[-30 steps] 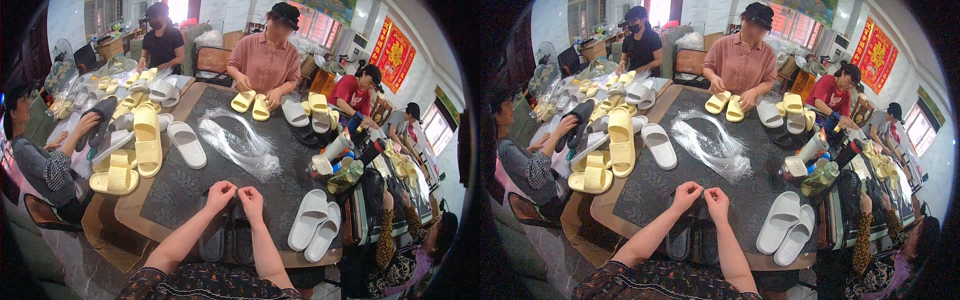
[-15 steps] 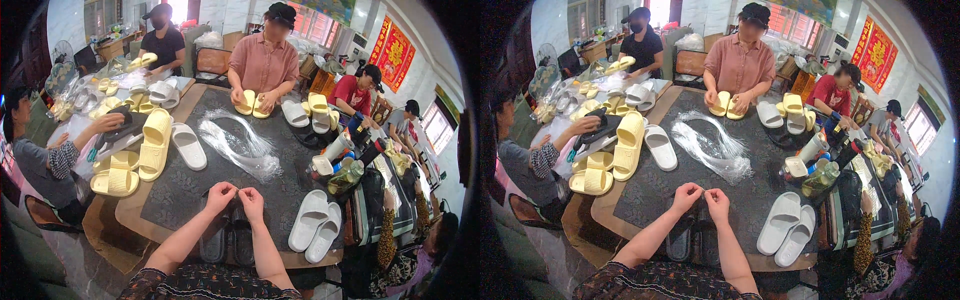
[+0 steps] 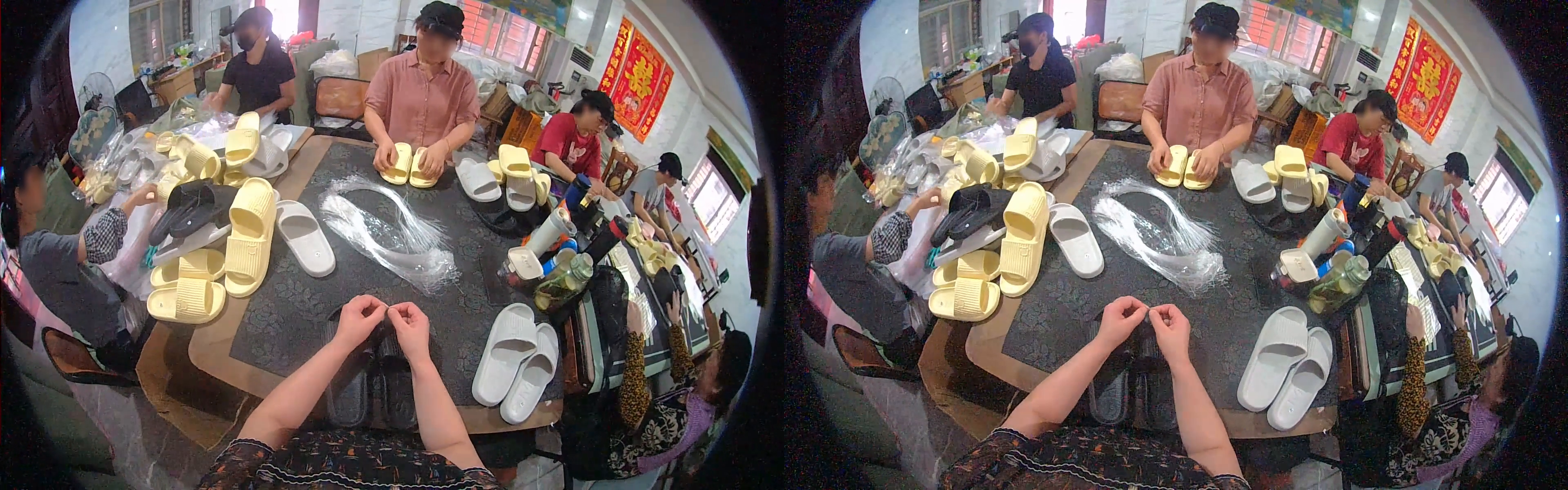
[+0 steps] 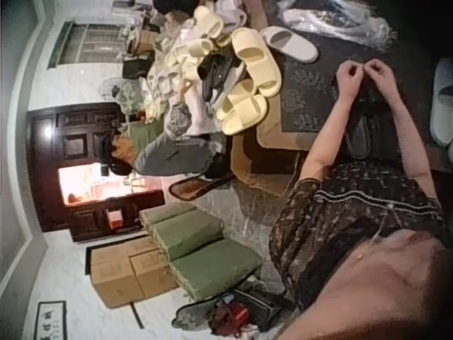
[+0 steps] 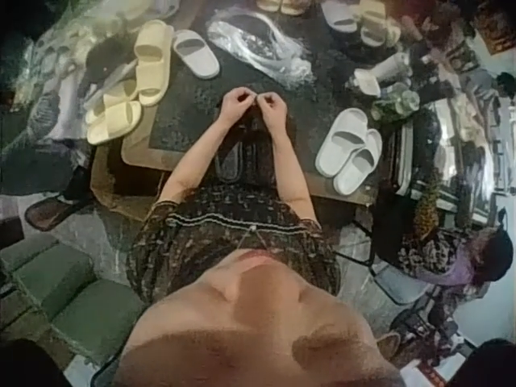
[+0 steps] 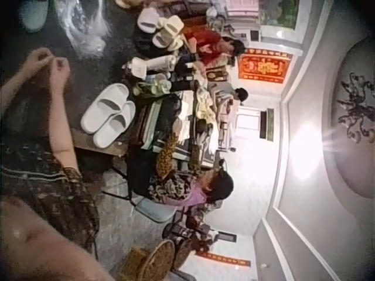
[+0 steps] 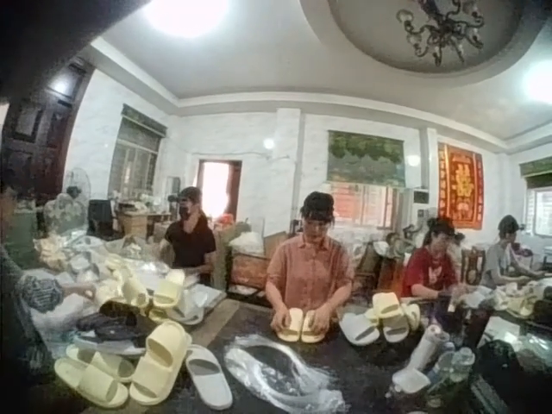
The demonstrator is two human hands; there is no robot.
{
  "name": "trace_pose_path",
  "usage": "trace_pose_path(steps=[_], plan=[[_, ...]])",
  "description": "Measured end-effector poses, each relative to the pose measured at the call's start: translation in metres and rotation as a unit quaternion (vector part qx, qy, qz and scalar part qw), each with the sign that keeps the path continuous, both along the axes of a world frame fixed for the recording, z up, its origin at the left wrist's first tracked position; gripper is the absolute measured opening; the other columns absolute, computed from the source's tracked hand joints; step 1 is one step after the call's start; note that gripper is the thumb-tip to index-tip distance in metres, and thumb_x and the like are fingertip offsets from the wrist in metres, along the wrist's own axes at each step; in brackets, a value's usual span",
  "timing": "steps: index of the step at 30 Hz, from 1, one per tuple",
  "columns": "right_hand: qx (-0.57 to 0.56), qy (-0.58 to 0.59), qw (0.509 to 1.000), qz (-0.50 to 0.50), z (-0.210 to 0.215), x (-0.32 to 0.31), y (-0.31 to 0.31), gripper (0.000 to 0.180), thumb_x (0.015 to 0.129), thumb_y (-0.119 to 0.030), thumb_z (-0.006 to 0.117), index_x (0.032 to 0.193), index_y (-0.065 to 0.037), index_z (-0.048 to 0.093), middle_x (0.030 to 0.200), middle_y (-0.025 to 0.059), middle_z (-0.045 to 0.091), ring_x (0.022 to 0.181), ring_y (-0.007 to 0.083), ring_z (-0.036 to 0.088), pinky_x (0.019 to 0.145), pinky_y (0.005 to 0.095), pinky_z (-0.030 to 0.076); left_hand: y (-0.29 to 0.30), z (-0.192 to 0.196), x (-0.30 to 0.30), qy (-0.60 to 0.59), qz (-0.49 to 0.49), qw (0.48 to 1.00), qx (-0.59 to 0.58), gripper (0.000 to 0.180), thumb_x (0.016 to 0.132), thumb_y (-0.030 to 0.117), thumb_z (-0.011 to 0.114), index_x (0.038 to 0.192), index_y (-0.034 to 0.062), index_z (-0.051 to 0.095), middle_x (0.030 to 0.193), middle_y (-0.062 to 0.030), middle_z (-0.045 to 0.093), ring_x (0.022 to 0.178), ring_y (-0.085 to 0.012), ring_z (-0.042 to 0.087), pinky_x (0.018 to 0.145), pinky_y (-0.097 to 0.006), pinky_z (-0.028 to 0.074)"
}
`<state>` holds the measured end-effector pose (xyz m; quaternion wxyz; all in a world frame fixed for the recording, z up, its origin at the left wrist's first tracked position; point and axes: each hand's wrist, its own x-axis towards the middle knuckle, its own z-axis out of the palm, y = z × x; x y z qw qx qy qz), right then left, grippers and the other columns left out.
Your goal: Inspecting and cleaning rubber sandals at a workshop table.
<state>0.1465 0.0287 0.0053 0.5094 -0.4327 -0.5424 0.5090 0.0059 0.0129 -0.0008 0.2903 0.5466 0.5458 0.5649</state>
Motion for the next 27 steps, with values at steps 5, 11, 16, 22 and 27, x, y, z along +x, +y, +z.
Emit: trace_pose_path(steps=[5,11,16,22,27], plan=[[-0.008,-0.028,1.000,-0.002,0.0007,0.0027,-0.0005,0.011,0.084,-0.011,0.067,0.088,-0.002,0.064,0.076,-0.0033,0.061,0.065,0.0020,0.050,0.061,0.0192,0.042,0.0003,-0.0003,0.0005,-0.045,-0.015,0.998,-0.029,0.012,0.079,0.014,0.068,0.082,0.0022,0.066,0.073,-0.0046,0.063,0.067,-0.0119,0.058,0.063,-0.027,0.047],[-0.007,-0.005,1.000,0.006,0.0018,0.0008,-0.0015,0.008,0.086,-0.009,0.066,0.089,-0.002,0.063,0.077,-0.0051,0.059,0.065,0.0012,0.048,0.060,0.0177,0.040,0.0009,-0.0029,-0.0007,-0.045,-0.014,0.999,-0.018,0.013,0.079,0.014,0.068,0.082,0.0011,0.066,0.072,-0.0030,0.062,0.066,-0.0096,0.057,0.063,-0.025,0.046],[-0.008,-0.010,1.000,0.008,0.0022,0.0008,-0.0018,0.007,0.086,-0.009,0.065,0.089,-0.002,0.063,0.077,-0.0051,0.059,0.065,0.0008,0.047,0.059,0.0170,0.039,0.0005,0.0002,-0.0010,-0.078,-0.041,0.995,-0.050,0.013,0.080,0.013,0.068,0.082,0.0010,0.066,0.071,-0.0027,0.062,0.067,-0.0090,0.057,0.062,-0.025,0.046],[0.002,-0.016,1.000,0.003,-0.0018,0.0010,-0.0004,0.007,0.086,-0.008,0.065,0.089,-0.002,0.063,0.078,-0.0048,0.059,0.065,0.0009,0.048,0.059,0.0170,0.040,0.0014,-0.0014,-0.0018,-0.066,-0.018,0.997,-0.047,0.013,0.081,0.014,0.068,0.083,0.0008,0.066,0.071,-0.0024,0.062,0.066,-0.0081,0.056,0.062,-0.024,0.046],[-0.003,-0.026,1.000,0.001,0.0005,0.0000,-0.0006,0.007,0.086,-0.008,0.065,0.089,-0.002,0.063,0.078,-0.0037,0.060,0.066,0.0012,0.050,0.061,0.0175,0.042,0.0010,-0.0056,-0.0048,-0.081,-0.058,0.994,-0.033,0.013,0.081,0.014,0.067,0.082,0.0009,0.066,0.072,-0.0026,0.062,0.067,-0.0082,0.056,0.062,-0.025,0.046]])
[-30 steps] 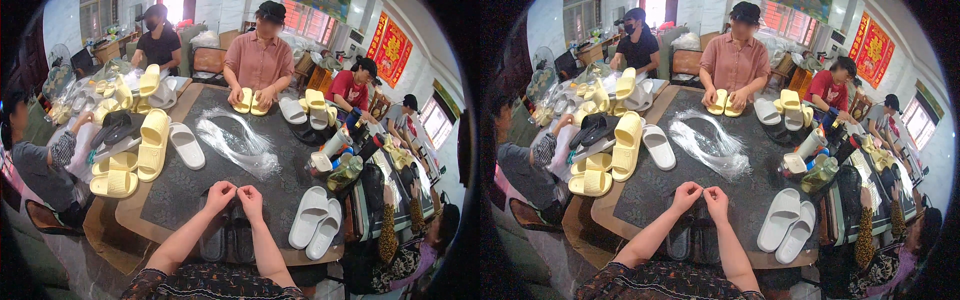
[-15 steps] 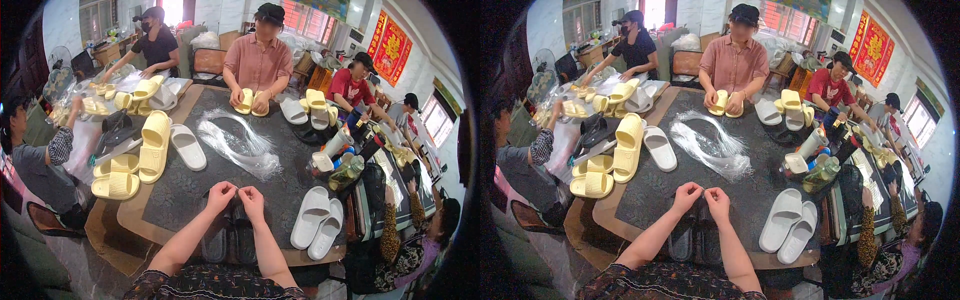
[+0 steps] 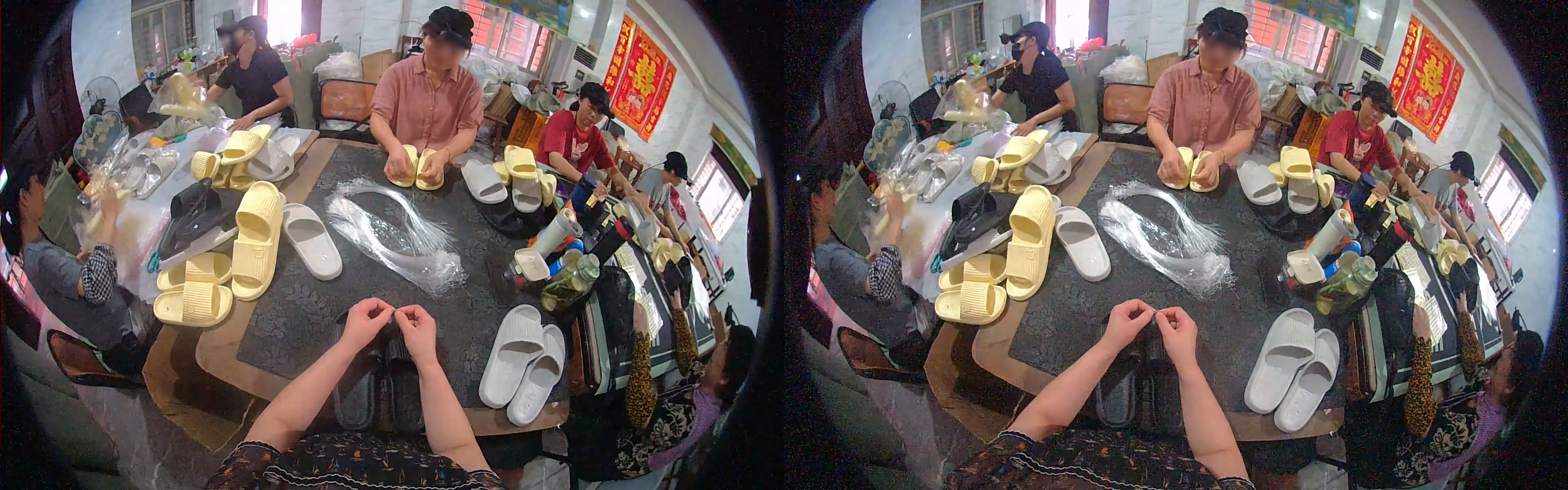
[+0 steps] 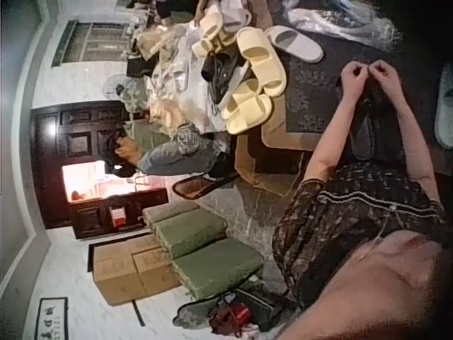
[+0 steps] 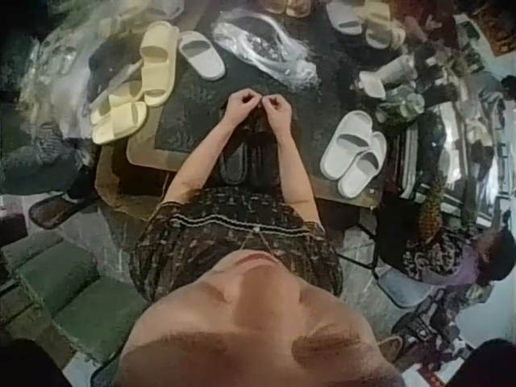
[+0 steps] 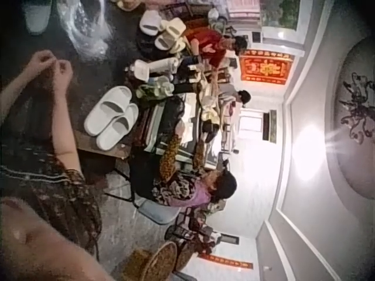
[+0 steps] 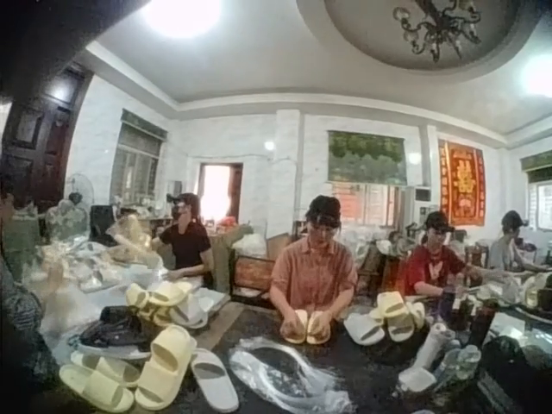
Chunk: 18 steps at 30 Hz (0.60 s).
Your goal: Inspecting and cleaning rubber sandals at a workshop table.
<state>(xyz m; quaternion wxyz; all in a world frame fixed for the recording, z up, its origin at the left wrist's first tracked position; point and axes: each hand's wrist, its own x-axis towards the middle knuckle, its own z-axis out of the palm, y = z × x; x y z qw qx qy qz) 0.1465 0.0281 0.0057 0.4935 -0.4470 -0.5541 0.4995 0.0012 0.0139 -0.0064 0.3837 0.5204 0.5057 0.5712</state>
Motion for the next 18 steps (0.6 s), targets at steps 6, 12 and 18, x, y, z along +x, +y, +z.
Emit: trace_pose_path(steps=[6,12,18], plan=[[0.006,0.004,1.000,0.003,-0.001,-0.001,0.000,0.007,0.085,-0.008,0.066,0.089,-0.002,0.063,0.078,-0.0040,0.060,0.066,0.0014,0.050,0.060,0.0175,0.042,0.001,0.005,0.001,0.015,0.016,1.000,0.015,0.012,0.081,0.013,0.067,0.082,0.0012,0.065,0.073,-0.0021,0.062,0.067,-0.0090,0.056,0.062,-0.025,0.046],[0.000,0.001,1.000,0.002,0.006,0.002,-0.002,0.009,0.085,-0.009,0.066,0.089,-0.001,0.064,0.078,-0.0035,0.061,0.065,0.0021,0.050,0.060,0.0181,0.042,-0.003,0.008,0.004,0.031,0.050,0.998,-0.002,0.012,0.080,0.013,0.067,0.082,0.0007,0.066,0.074,-0.0031,0.062,0.068,-0.0097,0.057,0.064,-0.025,0.047],[-0.012,-0.016,1.000,0.012,0.000,0.002,0.000,0.009,0.085,-0.010,0.066,0.088,-0.001,0.064,0.078,-0.0035,0.061,0.067,0.0021,0.051,0.062,0.0187,0.042,-0.002,0.007,0.003,0.047,0.044,0.998,0.003,0.012,0.080,0.013,0.067,0.083,0.0014,0.067,0.075,-0.0050,0.064,0.068,-0.0117,0.059,0.065,-0.026,0.048]])
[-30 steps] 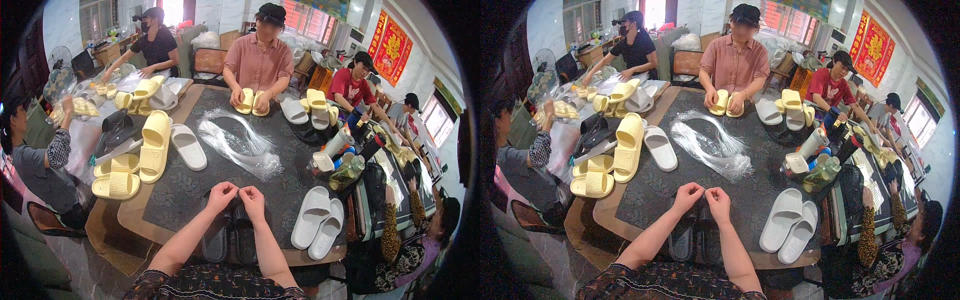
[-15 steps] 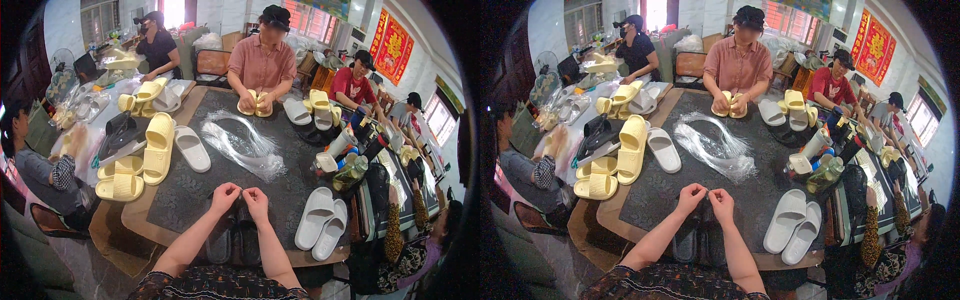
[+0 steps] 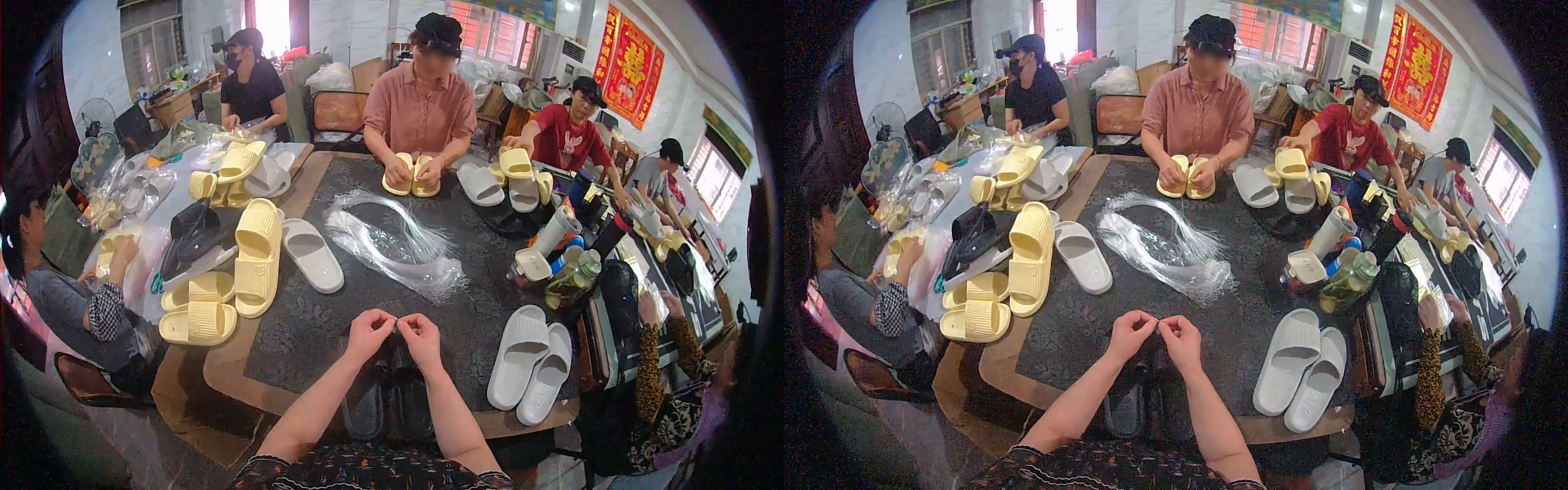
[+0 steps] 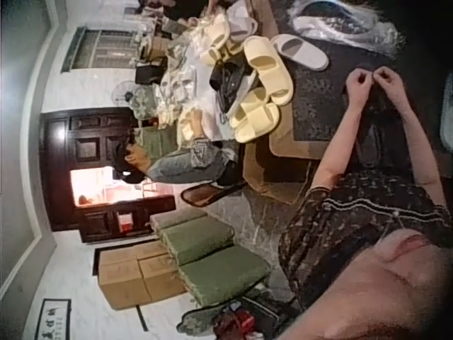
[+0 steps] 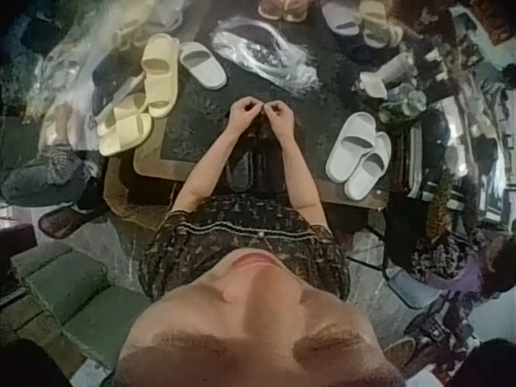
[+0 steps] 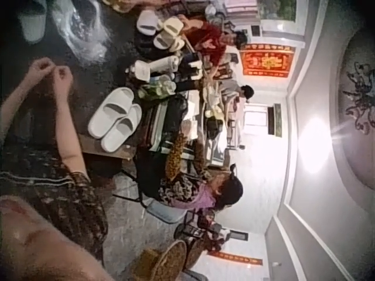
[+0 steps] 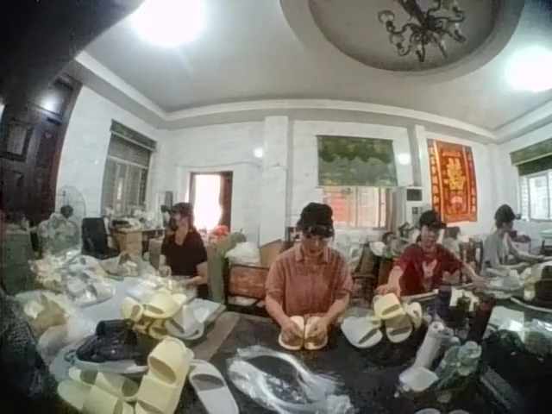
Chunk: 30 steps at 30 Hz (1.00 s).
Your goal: Inspecting and cleaning rubber sandals at a workshop table.
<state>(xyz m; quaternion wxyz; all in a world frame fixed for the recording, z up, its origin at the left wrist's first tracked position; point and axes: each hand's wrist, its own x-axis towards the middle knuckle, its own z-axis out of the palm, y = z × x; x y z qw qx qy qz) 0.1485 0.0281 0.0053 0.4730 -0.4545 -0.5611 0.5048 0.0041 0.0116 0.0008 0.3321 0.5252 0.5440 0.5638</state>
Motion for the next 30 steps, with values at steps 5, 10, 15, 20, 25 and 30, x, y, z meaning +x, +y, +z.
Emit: trace_pose_path(steps=[5,10,15,20,25,30], plan=[[0.024,0.019,1.000,-0.004,0.004,-0.003,-0.002,0.009,0.085,-0.009,0.066,0.089,-0.001,0.064,0.079,-0.0028,0.061,0.070,0.0028,0.051,0.064,0.0190,0.042,0.001,-0.001,-0.001,-0.012,0.018,1.000,0.018,0.014,0.081,0.015,0.067,0.084,0.0009,0.067,0.072,-0.0013,0.064,0.067,-0.0073,0.057,0.062,-0.025,0.047],[0.012,0.035,0.999,-0.003,0.001,0.000,0.002,0.008,0.086,-0.009,0.065,0.089,-0.002,0.064,0.079,-0.0031,0.060,0.070,0.0035,0.051,0.064,0.0190,0.042,0.001,0.007,-0.007,0.018,0.000,1.000,0.012,0.014,0.082,0.015,0.066,0.089,0.0016,0.066,0.077,-0.0015,0.063,0.069,-0.0067,0.056,0.064,-0.024,0.047],[-0.017,0.066,0.997,-0.027,-0.004,0.002,0.003,0.009,0.087,-0.010,0.065,0.089,-0.002,0.064,0.080,-0.0037,0.059,0.067,0.0025,0.048,0.060,0.0195,0.040,0.010,0.045,-0.051,-0.027,0.093,0.991,0.091,0.028,0.080,0.015,0.068,0.105,0.0036,0.062,0.102,-0.0078,0.061,0.076,-0.0143,0.061,0.067,-0.029,0.050],[0.149,-0.002,0.982,-0.113,0.051,-0.010,-0.026,0.013,0.080,-0.008,0.070,0.089,-0.002,0.064,0.085,0.0012,0.060,0.061,0.0054,0.047,0.058,0.0206,0.040,0.022,0.046,-0.170,0.318,0.334,0.887,0.023,0.064,0.077,0.021,0.066,0.132,-0.0003,0.039,0.140,-0.0301,0.035,0.113,-0.0456,0.050,0.096,-0.047,0.042],[0.140,-0.248,0.959,0.012,0.083,0.031,-0.084,0.023,0.080,-0.027,0.070,0.087,-0.005,0.065,0.075,0.0079,0.063,0.059,0.0182,0.057,0.057,0.0297,0.046,0.017,0.049,-0.229,0.391,0.308,0.856,-0.141,0.060,0.077,0.016,0.064,0.130,0.0042,0.040,0.120,-0.0226,0.054,0.100,-0.0397,0.058,0.083,-0.048,0.048],[0.084,-0.462,0.882,0.048,0.051,0.039,-0.111,0.050,0.080,-0.055,0.062,0.081,-0.005,0.066,0.067,0.0141,0.064,0.067,0.0323,0.065,0.060,0.0394,0.051,0.003,0.038,-0.214,0.387,0.356,0.850,0.007,0.025,0.075,0.023,0.068,0.091,0.0037,0.066,0.099,-0.0178,0.058,0.094,-0.0359,0.058,0.080,-0.044,0.047]])
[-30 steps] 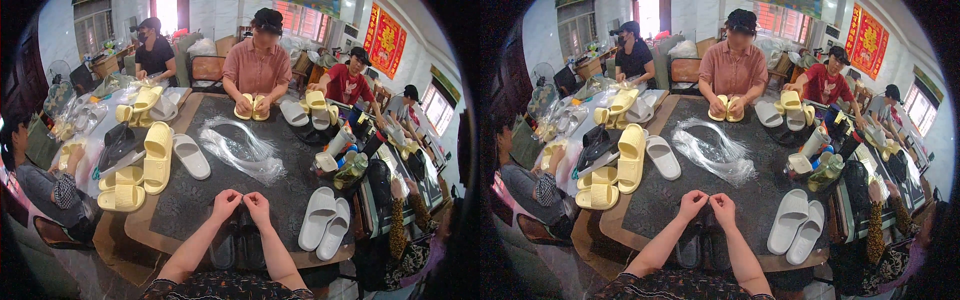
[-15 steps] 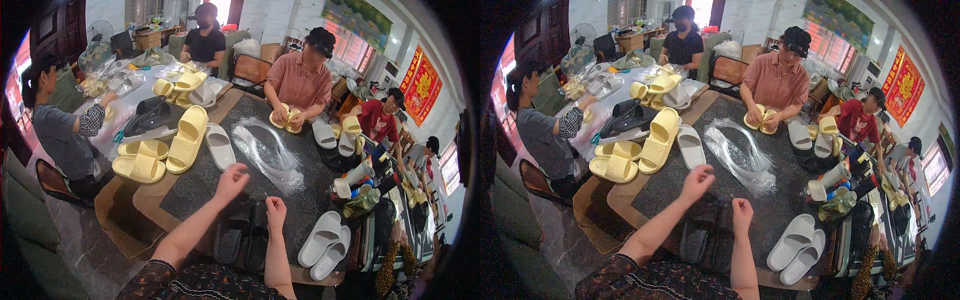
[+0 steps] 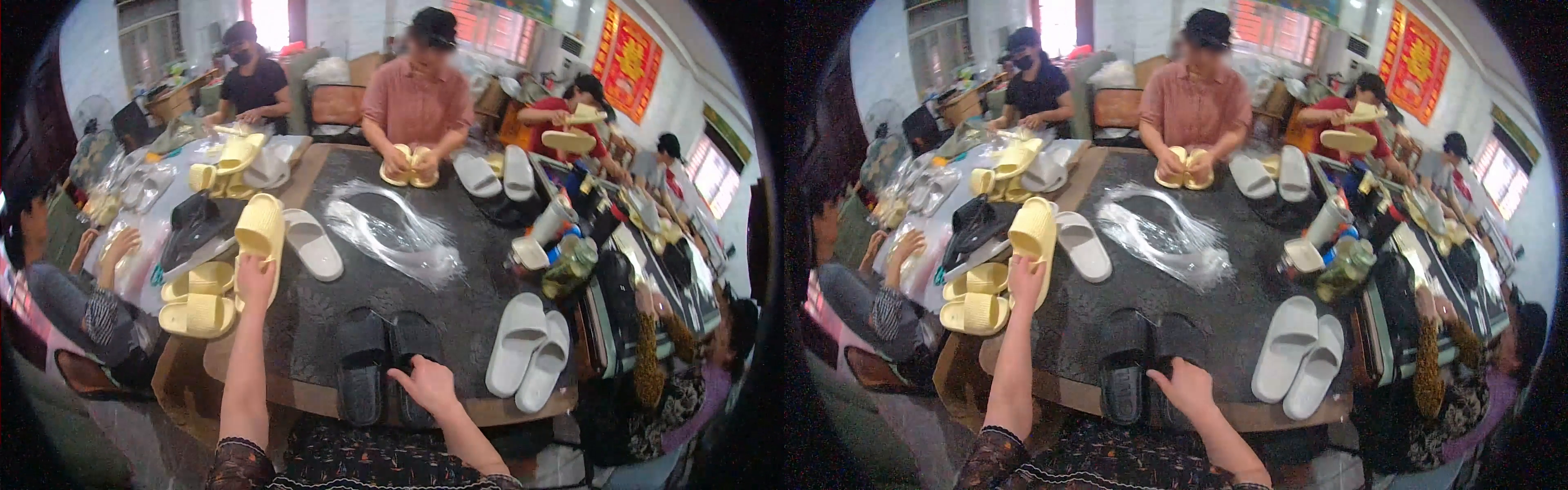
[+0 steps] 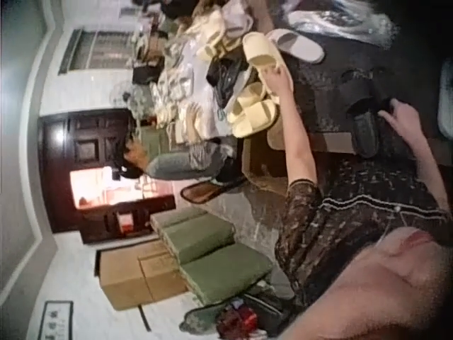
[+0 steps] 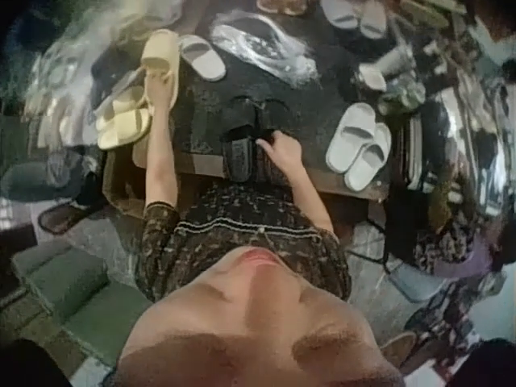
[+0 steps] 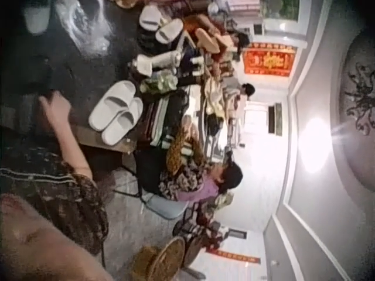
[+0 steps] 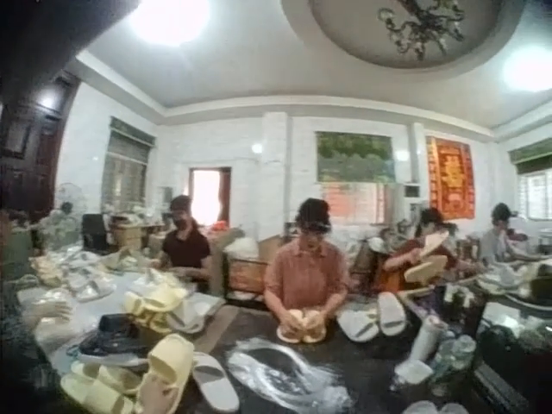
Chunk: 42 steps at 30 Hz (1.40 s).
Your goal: Inspecting and cleaning rubber sandals at a workshop table.
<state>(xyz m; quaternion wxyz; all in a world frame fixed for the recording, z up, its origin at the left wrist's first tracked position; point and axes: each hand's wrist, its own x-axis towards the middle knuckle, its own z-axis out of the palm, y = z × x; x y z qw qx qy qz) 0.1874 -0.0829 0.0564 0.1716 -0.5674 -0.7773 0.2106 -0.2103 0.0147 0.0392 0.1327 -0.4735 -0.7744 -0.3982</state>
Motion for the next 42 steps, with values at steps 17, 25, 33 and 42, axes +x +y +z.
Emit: trace_pose_path(steps=[17,25,33,42], plan=[[0.065,-0.026,0.989,-0.131,0.011,0.061,0.014,0.040,0.073,-0.040,0.063,0.064,-0.001,0.065,0.067,0.0202,0.062,0.064,0.0382,0.062,0.061,0.0471,0.050,-0.124,-0.016,0.061,0.150,-0.336,0.920,0.135,0.017,0.072,0.007,0.062,0.061,0.0026,0.049,0.072,-0.0131,0.051,0.063,-0.0310,0.051,0.056,-0.041,0.042],[0.251,-0.091,0.900,-0.344,0.043,0.218,0.056,0.031,0.071,-0.028,0.066,0.065,0.002,0.059,0.068,0.0208,0.059,0.070,0.0399,0.060,0.065,0.0476,0.047,-0.091,-0.003,0.100,0.225,-0.462,0.846,0.142,0.016,0.066,0.014,0.069,0.065,0.0084,0.055,0.079,-0.0066,0.054,0.062,-0.0266,0.051,0.056,-0.038,0.043],[0.310,-0.097,0.853,-0.408,0.055,0.175,0.040,0.036,0.077,-0.019,0.071,0.106,-0.002,0.060,0.119,0.0186,0.050,0.107,0.0361,0.053,0.085,0.0432,0.047,-0.077,0.001,0.130,0.181,-0.478,0.859,0.017,0.018,0.062,0.015,0.075,0.075,0.0114,0.063,0.108,-0.0087,0.058,0.090,-0.0268,0.057,0.071,-0.037,0.049],[0.238,0.168,0.954,0.066,0.060,0.028,0.000,0.044,0.070,-0.023,0.078,0.108,-0.007,0.062,0.113,0.0133,0.058,0.102,0.0316,0.054,0.090,0.0413,0.045,-0.083,-0.020,0.147,0.011,-0.286,0.951,-0.118,0.072,0.070,0.037,0.074,0.132,0.0104,0.047,0.136,-0.0289,0.035,0.126,-0.0443,0.036,0.104,-0.051,0.032]])
